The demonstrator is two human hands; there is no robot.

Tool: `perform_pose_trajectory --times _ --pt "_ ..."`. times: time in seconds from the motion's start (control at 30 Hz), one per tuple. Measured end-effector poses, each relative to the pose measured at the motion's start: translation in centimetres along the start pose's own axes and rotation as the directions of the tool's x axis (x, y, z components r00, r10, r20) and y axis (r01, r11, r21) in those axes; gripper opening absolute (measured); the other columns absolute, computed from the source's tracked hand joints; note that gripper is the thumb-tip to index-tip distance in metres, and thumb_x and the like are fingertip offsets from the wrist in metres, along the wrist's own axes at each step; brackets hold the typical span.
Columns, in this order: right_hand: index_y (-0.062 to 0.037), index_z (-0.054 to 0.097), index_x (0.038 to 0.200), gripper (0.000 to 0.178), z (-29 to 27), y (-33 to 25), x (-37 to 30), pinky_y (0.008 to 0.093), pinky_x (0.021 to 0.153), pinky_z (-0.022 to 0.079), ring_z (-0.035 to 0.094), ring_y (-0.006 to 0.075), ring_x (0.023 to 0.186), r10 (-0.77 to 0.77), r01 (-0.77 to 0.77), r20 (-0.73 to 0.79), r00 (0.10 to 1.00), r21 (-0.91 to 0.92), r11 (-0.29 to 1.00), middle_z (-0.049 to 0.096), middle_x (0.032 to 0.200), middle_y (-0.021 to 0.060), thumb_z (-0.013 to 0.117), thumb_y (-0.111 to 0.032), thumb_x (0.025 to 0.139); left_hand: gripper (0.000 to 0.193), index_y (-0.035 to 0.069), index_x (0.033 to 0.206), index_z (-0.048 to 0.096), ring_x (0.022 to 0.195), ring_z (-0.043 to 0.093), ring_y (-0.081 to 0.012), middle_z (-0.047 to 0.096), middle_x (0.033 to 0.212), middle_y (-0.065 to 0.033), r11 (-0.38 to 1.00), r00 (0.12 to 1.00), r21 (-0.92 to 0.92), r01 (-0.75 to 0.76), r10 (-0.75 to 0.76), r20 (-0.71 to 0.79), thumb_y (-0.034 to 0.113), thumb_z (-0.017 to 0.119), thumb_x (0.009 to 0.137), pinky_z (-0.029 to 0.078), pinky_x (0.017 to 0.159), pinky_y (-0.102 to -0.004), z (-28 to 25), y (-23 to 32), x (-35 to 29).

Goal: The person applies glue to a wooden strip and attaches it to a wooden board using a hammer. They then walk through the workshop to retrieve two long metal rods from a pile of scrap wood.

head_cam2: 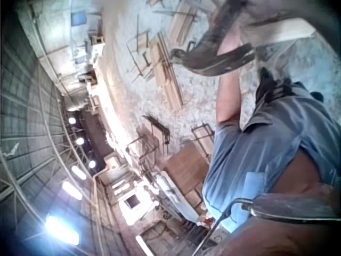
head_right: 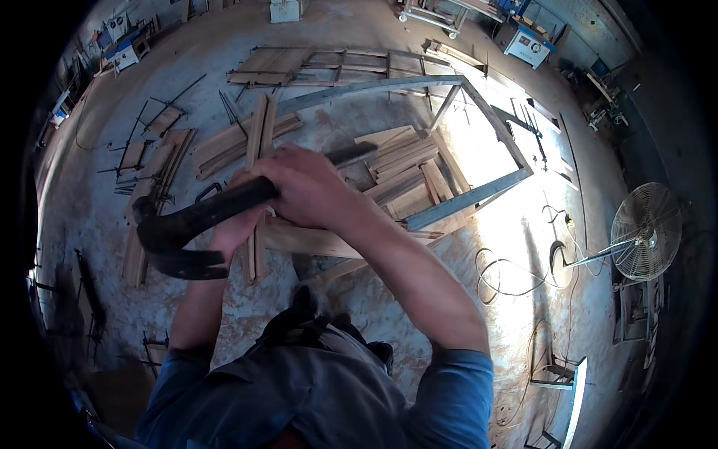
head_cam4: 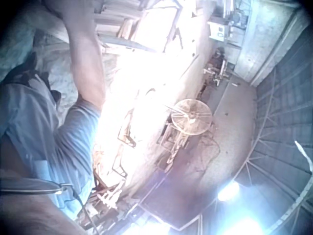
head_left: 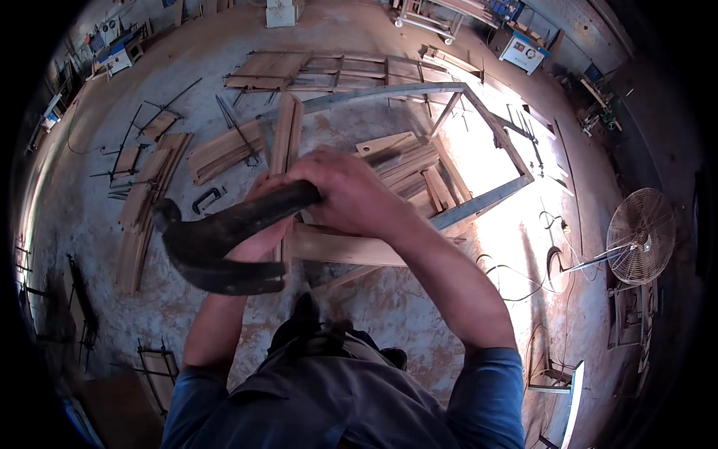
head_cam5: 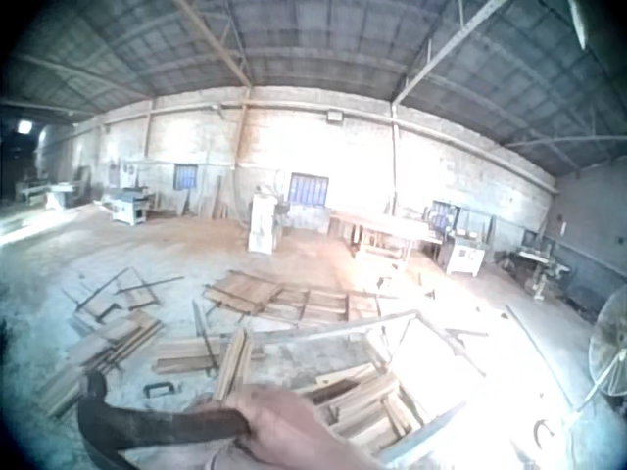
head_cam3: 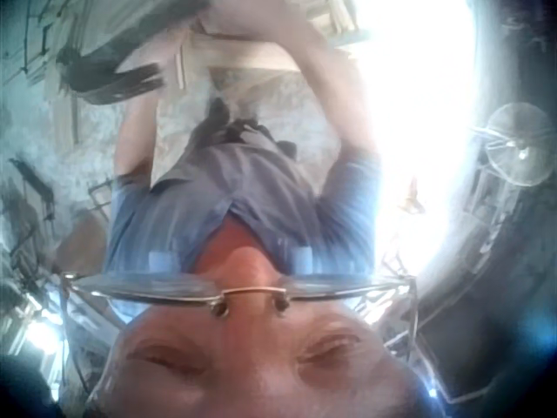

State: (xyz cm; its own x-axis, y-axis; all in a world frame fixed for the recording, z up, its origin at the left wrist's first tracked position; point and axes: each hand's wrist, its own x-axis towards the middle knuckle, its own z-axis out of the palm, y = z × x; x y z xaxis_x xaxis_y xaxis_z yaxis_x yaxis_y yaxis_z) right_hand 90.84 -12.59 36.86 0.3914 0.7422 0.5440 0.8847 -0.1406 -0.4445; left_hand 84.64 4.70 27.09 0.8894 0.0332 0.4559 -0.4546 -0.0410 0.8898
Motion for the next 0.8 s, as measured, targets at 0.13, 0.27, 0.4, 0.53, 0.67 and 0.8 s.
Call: perform_pose_trajectory --times 0.13,0.27,0.4,0.53,0.67,0.8 --pt "-0.0090 0.063 0.086 0.012 -6.7 -3.8 2.3 0.0398 0.068 0.050 0.062 0.0279 0.069 0.223 -0.172 0.074 0.972 -0.425 0.889 0.062 0.072 0.0098 0.068 -0.015 0.077 0.025 0.003 0.106 0.066 0.071 0.060 -0.0064 0.067 0.088 0.0000 0.900 0.896 0.147 0.410 -0.368 -0.249 0.018 0.071 0.087 0.051 0.059 -0.0232 0.9 2.1 -0.3" --pt "-0.0033 0.065 0.085 0.025 -12.6 -8.5 0.1 0.0352 0.054 0.043 0.057 0.0191 0.053 0.543 -0.523 0.016 0.840 -0.242 0.817 0.057 0.058 0.0086 0.069 -0.027 0.081 0.027 0.003 0.108 0.064 0.069 0.060 -0.0062 0.066 0.089 -0.0011 0.904 0.893 0.093 0.417 -0.388 -0.230 0.019 0.071 0.087 0.052 0.057 -0.0228 1.0 3.0 -0.3" --pt "0.0022 0.062 0.078 0.025 -7.7 -6.4 -6.5 0.0375 0.060 0.049 0.061 0.0224 0.056 0.779 -0.769 0.023 0.627 0.177 0.614 0.058 0.058 0.0136 0.064 -0.021 0.086 0.029 0.002 0.112 0.060 0.076 0.060 -0.0067 0.064 0.093 -0.0016 0.874 0.855 0.060 0.482 -0.454 -0.251 0.015 0.070 0.087 0.054 0.060 -0.0239 0.3 3.1 -0.9" --pt "0.0017 0.061 0.081 0.020 -2.6 -1.9 -12.3 0.0385 0.058 0.049 0.062 0.0282 0.057 0.801 -0.768 -0.341 0.492 0.264 0.584 0.060 0.061 0.0152 0.069 -0.017 0.082 0.027 0.002 0.110 0.060 0.082 0.059 -0.0070 0.064 0.092 -0.0009 0.928 0.927 0.066 0.366 -0.357 -0.115 0.011 0.070 0.087 0.053 0.066 -0.0244 1.2 3.1 -0.3" --pt "0.0006 0.060 0.081 0.021 -0.2 -0.1 -13.0 0.0407 0.057 0.048 0.062 0.0364 0.059 0.732 -0.734 -0.457 0.505 0.219 0.643 0.060 0.062 0.0174 0.070 -0.018 0.080 0.026 0.003 0.105 0.063 0.081 0.059 -0.0069 0.066 0.088 0.0000 0.899 0.897 0.014 0.437 -0.434 -0.087 0.013 0.074 0.084 0.051 0.070 -0.0240 0.2 4.1 -0.2" --pt "-0.0015 0.059 0.078 0.022 0.4 -0.4 -12.2 0.0434 0.056 0.049 0.061 0.0384 0.058 0.693 -0.752 -0.476 0.542 0.094 0.653 0.059 0.060 0.0170 0.069 -0.021 0.080 0.026 0.003 0.105 0.064 0.084 0.059 -0.0082 0.067 0.090 -0.0008 0.907 0.927 0.198 0.371 -0.374 -0.023 0.011 0.075 0.082 0.050 0.076 -0.0253 -1.0 7.5 1.0"
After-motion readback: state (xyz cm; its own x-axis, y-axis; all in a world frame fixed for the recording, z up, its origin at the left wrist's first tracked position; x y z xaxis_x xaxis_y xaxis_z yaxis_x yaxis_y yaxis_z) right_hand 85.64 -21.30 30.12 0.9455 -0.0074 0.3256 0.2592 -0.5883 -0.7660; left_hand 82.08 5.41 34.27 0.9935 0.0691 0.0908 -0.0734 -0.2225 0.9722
